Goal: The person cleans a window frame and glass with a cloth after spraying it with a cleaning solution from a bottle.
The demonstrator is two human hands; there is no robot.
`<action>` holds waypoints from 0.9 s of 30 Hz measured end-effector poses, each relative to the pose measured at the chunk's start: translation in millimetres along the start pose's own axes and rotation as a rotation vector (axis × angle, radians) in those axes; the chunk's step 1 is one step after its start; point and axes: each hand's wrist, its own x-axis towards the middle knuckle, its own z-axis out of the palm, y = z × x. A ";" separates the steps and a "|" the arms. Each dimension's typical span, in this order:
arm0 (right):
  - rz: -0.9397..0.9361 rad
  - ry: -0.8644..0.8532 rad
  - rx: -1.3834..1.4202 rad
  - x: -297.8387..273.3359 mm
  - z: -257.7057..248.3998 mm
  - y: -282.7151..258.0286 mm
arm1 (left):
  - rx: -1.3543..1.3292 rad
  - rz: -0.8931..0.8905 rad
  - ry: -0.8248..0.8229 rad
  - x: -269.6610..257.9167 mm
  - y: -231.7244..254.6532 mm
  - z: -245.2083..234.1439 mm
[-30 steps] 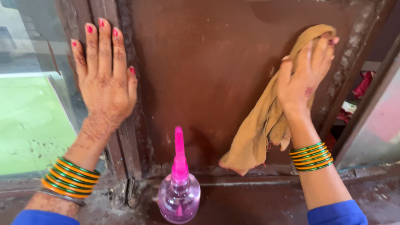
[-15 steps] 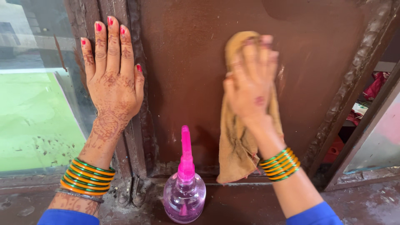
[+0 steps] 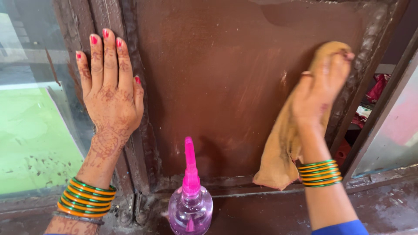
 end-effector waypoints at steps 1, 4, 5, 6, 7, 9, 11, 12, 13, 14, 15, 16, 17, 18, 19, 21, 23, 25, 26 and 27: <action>0.001 0.004 -0.001 2.3 3.9 -14.2 | -0.001 0.004 0.003 -1.1 0.7 1.0; -0.060 -0.039 0.021 12.3 14.1 -64.6 | -0.017 -0.001 0.013 -5.2 2.6 2.8; -0.147 -0.055 0.008 14.6 17.0 -82.7 | -0.024 -0.011 0.009 -7.0 3.8 3.5; -0.233 -0.074 -0.007 15.0 19.5 -101.3 | -0.033 -0.020 0.002 -8.8 4.8 3.8; -0.269 -0.075 0.022 13.6 23.3 -121.3 | -0.033 -0.021 0.000 -9.9 4.9 3.9; -0.300 -0.081 0.049 7.5 26.1 -156.8 | -0.028 -0.023 0.003 -12.7 5.5 3.2; -0.360 -0.212 0.175 -0.1 22.7 -179.9 | -0.031 -0.022 -0.006 -15.2 6.3 2.9; -0.358 -0.215 0.173 -1.2 18.4 -182.2 | -0.034 -0.023 -0.008 -15.8 6.9 3.1; -0.379 -0.242 0.183 -3.4 15.6 -182.7 | -0.036 -0.023 -0.011 -16.3 6.8 2.9; -0.403 -0.270 0.192 -6.2 14.2 -181.1 | -0.035 -0.020 -0.004 -16.9 6.6 2.6; -0.403 -0.273 0.190 -8.9 12.1 -175.3 | -0.034 -0.017 0.003 -17.4 6.8 2.6; -0.397 -0.261 0.146 -11.4 8.7 -165.1 | -0.035 -0.019 0.000 -17.7 6.9 2.5; -0.391 -0.249 0.101 -15.0 5.1 -153.2 | -0.038 -0.019 0.000 -17.8 6.8 2.3; -0.393 -0.250 0.101 -20.7 0.9 -140.6 | -0.039 -0.019 0.001 -17.6 6.9 2.4; -0.351 -0.220 0.030 -28.5 -5.0 -127.3 | -0.039 -0.021 0.001 -18.1 7.6 2.5; -0.306 -0.187 -0.040 -43.5 -16.2 -101.4 | -0.039 -0.021 0.003 -18.1 7.7 2.5; -0.177 -0.166 -0.160 -57.6 -26.7 -80.7 | -0.040 -0.019 0.005 -18.2 7.9 3.1; -0.108 -0.141 -0.148 -68.1 -27.7 -72.8 | -0.045 -0.018 0.007 -18.3 7.5 4.2; -0.042 -0.115 -0.135 -69.6 -29.9 -70.2 | -0.040 -0.012 0.007 -18.7 7.1 4.5; -0.041 -0.116 -0.139 -69.9 -29.5 -71.6 | -0.035 -0.007 0.007 -19.0 6.7 5.0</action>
